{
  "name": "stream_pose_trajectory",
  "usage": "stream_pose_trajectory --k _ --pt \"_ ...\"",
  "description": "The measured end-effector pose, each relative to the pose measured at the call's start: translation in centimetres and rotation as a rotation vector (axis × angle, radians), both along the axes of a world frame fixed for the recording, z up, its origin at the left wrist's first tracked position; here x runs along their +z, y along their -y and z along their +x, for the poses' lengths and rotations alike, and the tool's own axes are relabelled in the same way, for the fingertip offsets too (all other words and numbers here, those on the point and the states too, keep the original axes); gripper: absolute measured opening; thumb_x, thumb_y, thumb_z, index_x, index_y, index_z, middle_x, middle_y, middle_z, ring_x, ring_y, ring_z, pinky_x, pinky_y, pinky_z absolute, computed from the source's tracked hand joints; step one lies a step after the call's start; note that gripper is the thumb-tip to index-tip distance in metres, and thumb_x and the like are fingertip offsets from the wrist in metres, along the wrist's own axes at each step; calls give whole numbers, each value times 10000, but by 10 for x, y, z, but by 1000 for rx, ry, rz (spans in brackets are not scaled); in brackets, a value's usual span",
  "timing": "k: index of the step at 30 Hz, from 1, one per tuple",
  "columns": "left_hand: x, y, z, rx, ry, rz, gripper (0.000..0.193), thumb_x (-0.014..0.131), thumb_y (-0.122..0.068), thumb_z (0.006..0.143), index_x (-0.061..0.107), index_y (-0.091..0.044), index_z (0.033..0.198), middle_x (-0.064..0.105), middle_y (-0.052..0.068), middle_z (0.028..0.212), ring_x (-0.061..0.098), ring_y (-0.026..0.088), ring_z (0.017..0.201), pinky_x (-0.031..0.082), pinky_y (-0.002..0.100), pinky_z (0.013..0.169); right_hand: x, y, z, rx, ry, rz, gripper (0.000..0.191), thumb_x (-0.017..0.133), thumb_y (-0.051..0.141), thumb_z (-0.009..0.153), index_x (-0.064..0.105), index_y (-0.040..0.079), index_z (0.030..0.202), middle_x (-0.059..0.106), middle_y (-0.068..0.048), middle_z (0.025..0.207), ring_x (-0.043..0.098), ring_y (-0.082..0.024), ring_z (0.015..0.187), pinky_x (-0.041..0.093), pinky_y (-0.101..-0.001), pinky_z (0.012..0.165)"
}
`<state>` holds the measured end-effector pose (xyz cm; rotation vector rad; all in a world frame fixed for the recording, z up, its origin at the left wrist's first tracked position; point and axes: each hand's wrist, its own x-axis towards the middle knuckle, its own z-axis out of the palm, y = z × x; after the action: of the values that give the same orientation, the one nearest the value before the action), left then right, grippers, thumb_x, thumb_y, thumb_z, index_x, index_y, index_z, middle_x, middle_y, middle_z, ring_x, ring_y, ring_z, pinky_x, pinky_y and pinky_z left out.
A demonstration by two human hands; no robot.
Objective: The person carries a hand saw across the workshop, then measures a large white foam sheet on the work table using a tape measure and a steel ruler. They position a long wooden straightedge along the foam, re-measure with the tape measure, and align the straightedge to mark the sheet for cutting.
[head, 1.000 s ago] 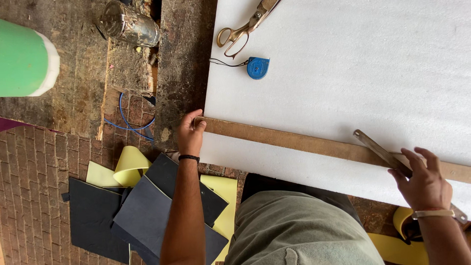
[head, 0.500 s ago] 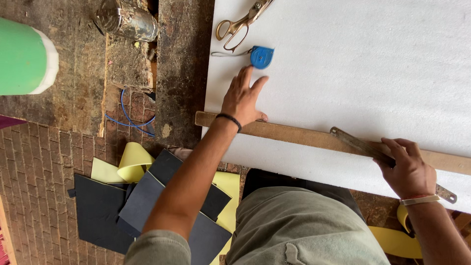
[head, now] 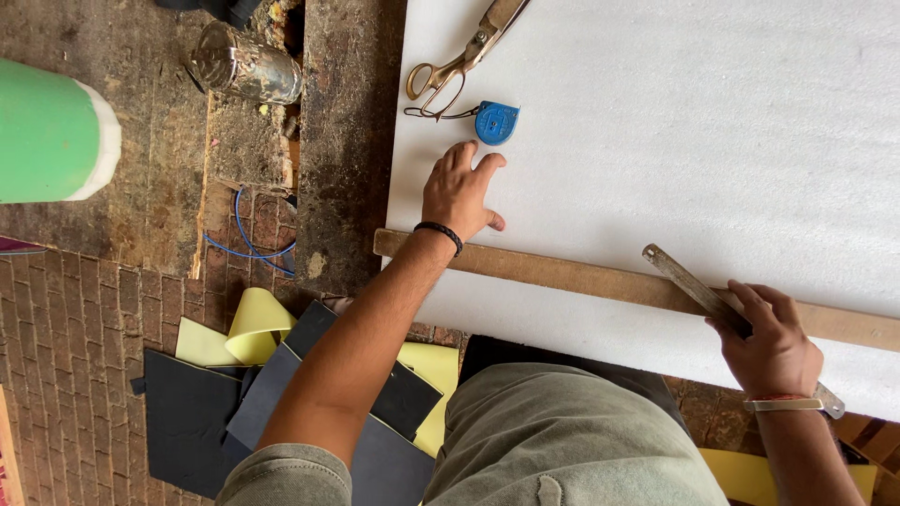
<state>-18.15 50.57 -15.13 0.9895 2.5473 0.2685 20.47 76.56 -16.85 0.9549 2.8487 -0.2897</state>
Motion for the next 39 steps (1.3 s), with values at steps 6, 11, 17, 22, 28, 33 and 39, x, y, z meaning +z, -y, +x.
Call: stream_pose_trajectory --k 6,11,17,22,28,33,39 --pt "6 -2 0 -5 23 -35 993 1006 -442 468 552 -242 1329 476 121 1361 431 318 1375 376 453 1172 5 -3 -12 3 10 19 520 867 358 857 734 216 1339 698 -43 1311 748 -212 1003 623 -332 711" --pt "1 -2 1 -7 -4 -13 1002 1010 -440 461 550 -248 1330 440 153 1417 394 343 1400 361 461 1175 8 -5 -14 15 28 3 521 854 378 848 734 238 1336 700 -44 1311 750 -216 1010 629 -342 707" --pt "-5 -2 2 0 25 -37 1001 996 -450 481 537 -245 1347 413 177 1452 368 362 1422 384 468 1161 7 -6 -14 34 64 0 498 830 396 865 737 248 1331 704 -40 1301 753 -213 1004 636 -340 702" --pt "-6 -3 2 11 26 -11 990 998 -436 478 544 -234 1334 417 188 1451 368 370 1422 391 475 1158 2 -10 -10 30 66 -9 485 829 386 866 738 254 1324 703 -41 1313 752 -213 1014 636 -333 692" --pt "-9 -3 7 67 -24 87 981 1015 -382 414 579 -219 1278 456 167 1423 407 364 1398 397 449 1165 4 -5 -18 38 43 -52 443 810 379 906 732 264 1326 695 -18 1327 748 -193 1010 637 -299 668" --pt "-9 -1 3 90 17 192 972 1034 -244 395 606 -206 1267 446 173 1458 436 401 1363 452 461 1081 15 -7 -26 -64 71 -181 571 801 344 833 640 277 1377 611 14 1447 749 -224 965 641 -363 726" --pt "18 -24 60 108 -19 155 603 892 -182 717 625 -133 1255 535 155 1396 521 367 1299 492 459 1005 49 -52 51 -275 -156 -151 525 755 225 833 624 254 1340 562 -22 1503 740 -252 1007 619 -411 731"
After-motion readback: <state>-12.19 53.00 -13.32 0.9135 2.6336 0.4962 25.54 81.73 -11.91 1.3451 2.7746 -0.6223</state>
